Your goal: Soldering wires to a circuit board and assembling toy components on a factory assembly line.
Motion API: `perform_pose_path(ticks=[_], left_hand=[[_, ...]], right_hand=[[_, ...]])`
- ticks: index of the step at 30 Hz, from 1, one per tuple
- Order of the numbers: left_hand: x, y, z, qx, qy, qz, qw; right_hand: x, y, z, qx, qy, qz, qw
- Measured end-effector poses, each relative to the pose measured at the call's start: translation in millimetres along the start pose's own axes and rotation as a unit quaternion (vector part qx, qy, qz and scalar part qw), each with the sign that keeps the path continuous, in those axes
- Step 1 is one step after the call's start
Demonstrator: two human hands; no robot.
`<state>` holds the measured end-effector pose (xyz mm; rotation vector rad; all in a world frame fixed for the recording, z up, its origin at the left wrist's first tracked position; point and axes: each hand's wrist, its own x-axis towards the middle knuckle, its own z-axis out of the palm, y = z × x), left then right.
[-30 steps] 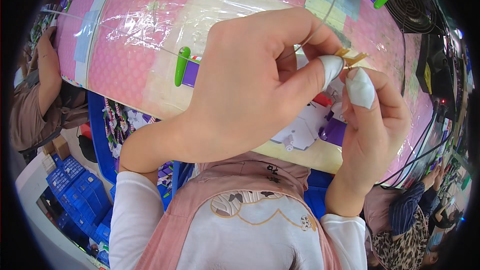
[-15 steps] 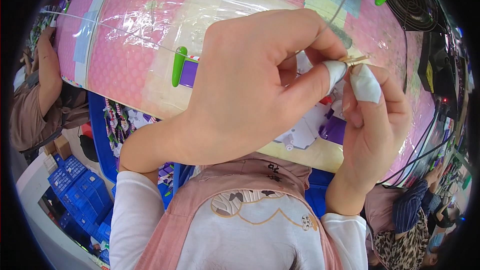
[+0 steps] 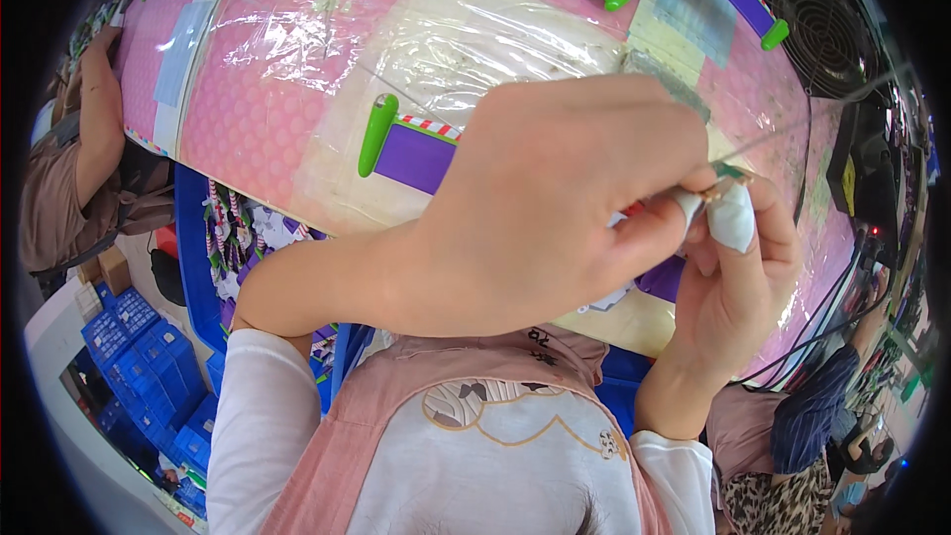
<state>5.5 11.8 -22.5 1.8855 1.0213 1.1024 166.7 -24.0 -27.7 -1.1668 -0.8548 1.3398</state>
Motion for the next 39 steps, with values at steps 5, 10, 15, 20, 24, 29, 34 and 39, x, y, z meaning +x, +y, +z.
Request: perform_pose_path(ticks=[5,10,15,20,24,29,34,39], left_hand=[[-6.1,-8.4,7.6,0.044,0.030,0.084,0.995],[-7.5,-4.6,6.6,0.156,0.006,0.222,0.963],[-3.3,-9.8,9.1,0.288,-0.037,0.310,0.905],[24.2,-18.4,13.8,0.344,-0.122,0.198,0.910],[25.6,-12.1,18.8,0.410,-0.171,0.097,0.891],[37.4,-11.4,5.1,0.350,-0.197,0.117,0.908],[42.6,-1.6,-31.7,0.071,-0.057,-0.071,0.993],[25.0,11.6,-33.6,0.252,-0.019,0.019,0.967]], right_hand=[[-1.1,1.8,-5.2,-0.023,-0.010,-0.002,1.000],[0.0,-8.0,-9.5,-0.061,-0.045,0.034,0.997],[38.1,-37.9,-16.9,-0.240,-0.171,0.255,0.921],[103.9,-15.8,-21.4,-0.468,-0.238,0.074,0.848],[113.2,-13.6,-13.0,-0.628,-0.197,-0.106,0.746],[92.3,4.4,-26.7,-0.583,-0.059,-0.231,0.777],[108.7,-42.4,-158.6,0.161,0.259,-0.038,0.951],[104.4,-71.1,-178.7,0.000,0.391,-0.126,0.912]])
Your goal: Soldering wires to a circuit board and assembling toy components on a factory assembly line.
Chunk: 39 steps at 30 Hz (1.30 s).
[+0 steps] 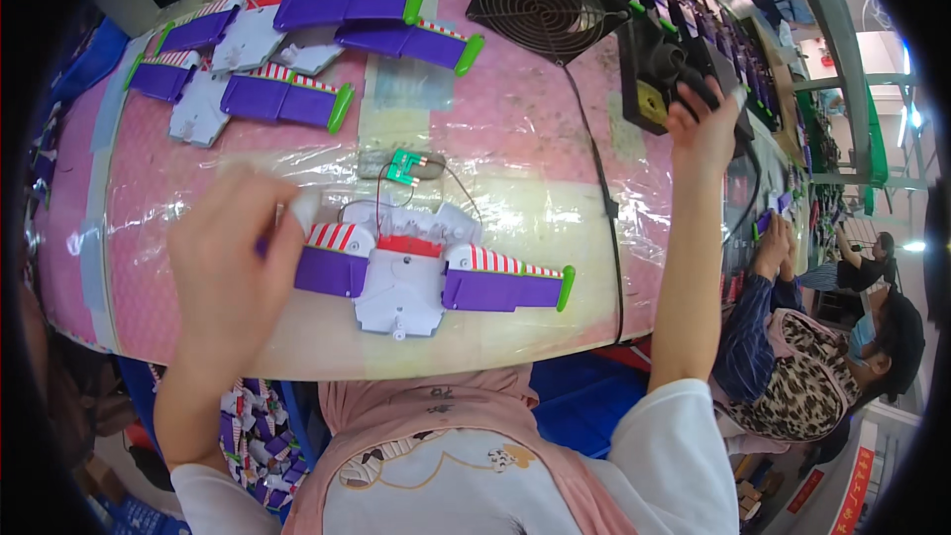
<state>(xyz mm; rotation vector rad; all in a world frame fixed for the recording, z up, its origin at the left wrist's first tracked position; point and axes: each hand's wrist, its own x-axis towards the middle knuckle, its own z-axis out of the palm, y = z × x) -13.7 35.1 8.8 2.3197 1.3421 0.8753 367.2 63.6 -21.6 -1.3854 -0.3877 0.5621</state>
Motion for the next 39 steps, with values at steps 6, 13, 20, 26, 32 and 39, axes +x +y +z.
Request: perform_pose_path(ticks=[6,13,20,26,32,39], left_hand=[[-25.8,-3.9,-1.0,0.009,0.054,-0.016,0.998],[-27.3,-18.3,6.5,-0.023,0.038,-0.008,0.999],[-25.1,-16.4,9.6,-0.014,0.012,0.000,1.000],[-23.9,-17.2,10.9,-0.002,-0.003,-0.005,1.000],[-22.1,-14.8,9.8,0.008,-0.009,-0.003,1.000],[-17.1,-4.6,-1.5,0.027,-0.023,0.000,0.999]], right_hand=[[-132.8,13.7,-15.0,0.126,-0.090,0.032,0.987],[-168.5,54.6,5.1,0.070,-0.204,0.132,0.967],[-170.5,49.9,10.1,0.055,-0.188,0.146,0.970],[-169.5,52.5,11.2,0.028,-0.217,0.135,0.966],[-169.3,51.0,11.1,0.037,-0.202,0.148,0.967],[-170.4,47.6,9.5,0.043,-0.192,0.163,0.967]])
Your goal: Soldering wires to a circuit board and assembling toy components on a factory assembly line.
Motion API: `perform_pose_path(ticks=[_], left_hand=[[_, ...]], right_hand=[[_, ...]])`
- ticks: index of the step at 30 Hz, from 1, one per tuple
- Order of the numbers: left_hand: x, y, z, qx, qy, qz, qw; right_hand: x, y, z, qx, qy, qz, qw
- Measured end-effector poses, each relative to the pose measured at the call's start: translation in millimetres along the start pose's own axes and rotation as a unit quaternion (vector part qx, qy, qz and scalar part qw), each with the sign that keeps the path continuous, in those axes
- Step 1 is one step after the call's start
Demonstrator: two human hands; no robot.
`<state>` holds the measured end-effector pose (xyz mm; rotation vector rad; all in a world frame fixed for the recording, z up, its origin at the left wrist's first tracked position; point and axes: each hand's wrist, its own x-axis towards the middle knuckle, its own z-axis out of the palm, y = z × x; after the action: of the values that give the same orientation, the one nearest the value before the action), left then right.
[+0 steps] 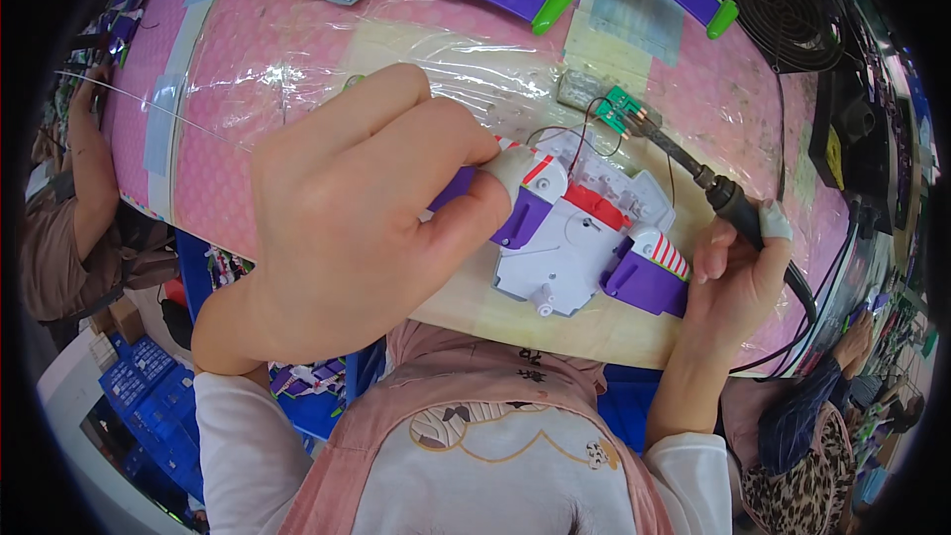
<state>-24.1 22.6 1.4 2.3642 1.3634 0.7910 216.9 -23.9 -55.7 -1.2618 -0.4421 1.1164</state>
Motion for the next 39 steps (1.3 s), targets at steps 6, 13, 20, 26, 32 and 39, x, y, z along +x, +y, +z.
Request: perform_pose_path(ticks=[6,13,20,26,32,39], left_hand=[[3.9,2.6,0.0,0.020,-0.005,0.015,1.000],[3.9,0.6,1.1,0.032,-0.017,0.014,0.999],[8.7,2.9,-5.1,0.029,-0.024,0.012,0.999],[23.1,-1.5,-25.3,-0.016,-0.057,-0.069,0.996],[50.9,11.6,40.2,0.021,-0.175,0.105,0.979],[41.0,-3.0,32.7,0.045,-0.145,0.058,0.987]], right_hand=[[0.3,-1.1,1.7,-0.014,-0.014,0.000,1.000],[1.1,0.6,4.3,-0.044,-0.004,0.005,0.999],[0.0,-9.9,-2.0,0.062,0.015,-0.021,0.998],[58.7,-117.6,-85.9,-0.123,0.121,-0.328,0.929],[139.2,-107.3,-95.4,-0.162,0.148,-0.273,0.937],[-14.3,-55.5,-25.9,-0.565,-0.317,-0.102,0.755]])
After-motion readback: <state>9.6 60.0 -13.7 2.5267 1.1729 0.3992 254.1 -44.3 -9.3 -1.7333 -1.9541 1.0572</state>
